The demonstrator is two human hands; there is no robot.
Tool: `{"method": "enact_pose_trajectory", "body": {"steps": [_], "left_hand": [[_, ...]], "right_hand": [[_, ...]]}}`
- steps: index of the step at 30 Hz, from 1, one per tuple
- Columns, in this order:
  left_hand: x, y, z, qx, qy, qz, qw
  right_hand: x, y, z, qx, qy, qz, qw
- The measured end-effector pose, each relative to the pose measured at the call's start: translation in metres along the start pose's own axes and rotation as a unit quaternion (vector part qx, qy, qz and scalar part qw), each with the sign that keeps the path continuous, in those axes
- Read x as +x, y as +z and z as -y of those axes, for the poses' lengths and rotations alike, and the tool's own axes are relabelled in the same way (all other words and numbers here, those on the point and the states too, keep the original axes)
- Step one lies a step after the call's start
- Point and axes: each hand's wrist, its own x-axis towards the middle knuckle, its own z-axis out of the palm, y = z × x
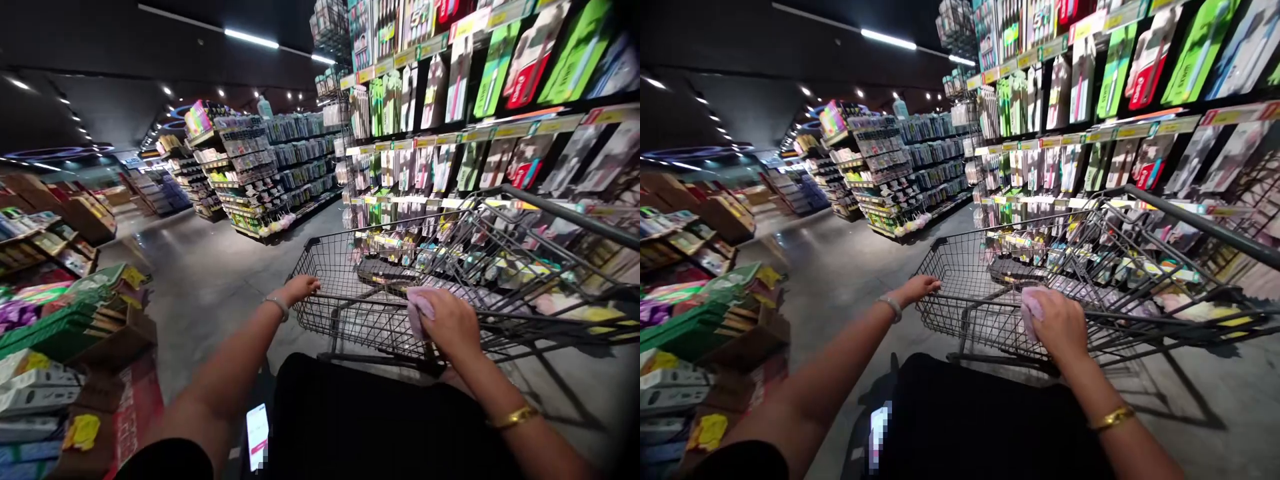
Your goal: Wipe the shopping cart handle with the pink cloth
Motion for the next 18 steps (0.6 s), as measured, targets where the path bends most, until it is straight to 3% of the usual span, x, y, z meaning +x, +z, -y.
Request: {"method": "enact_pose_trajectory", "body": {"steps": [4, 9, 12, 15, 18], "left_hand": [[-0.005, 0.013, 0.016, 0.069, -0.023, -0.024, 0.997], [-0.006, 0.030, 0.020, 0.105, 0.003, -0.048, 0.993], [-0.003, 0.025, 0.026, 0.099, 0.012, -0.067, 0.993], [-0.005, 0.019, 0.039, 0.085, 0.022, -0.097, 0.991], [-0.013, 0.024, 0.052, 0.085, 0.035, -0.137, 0.986]], "right_hand": [[0.013, 0.013, 0.039, 0.060, 0.012, 0.011, 0.998], [0.051, 0.059, 0.147, 0.144, -0.052, 0.092, 0.984], [0.073, 0.088, 0.206, 0.154, -0.032, 0.114, 0.981], [0.081, 0.104, 0.235, 0.134, -0.046, 0.166, 0.976], [0.083, 0.109, 0.239, 0.077, -0.092, 0.258, 0.959]]}}
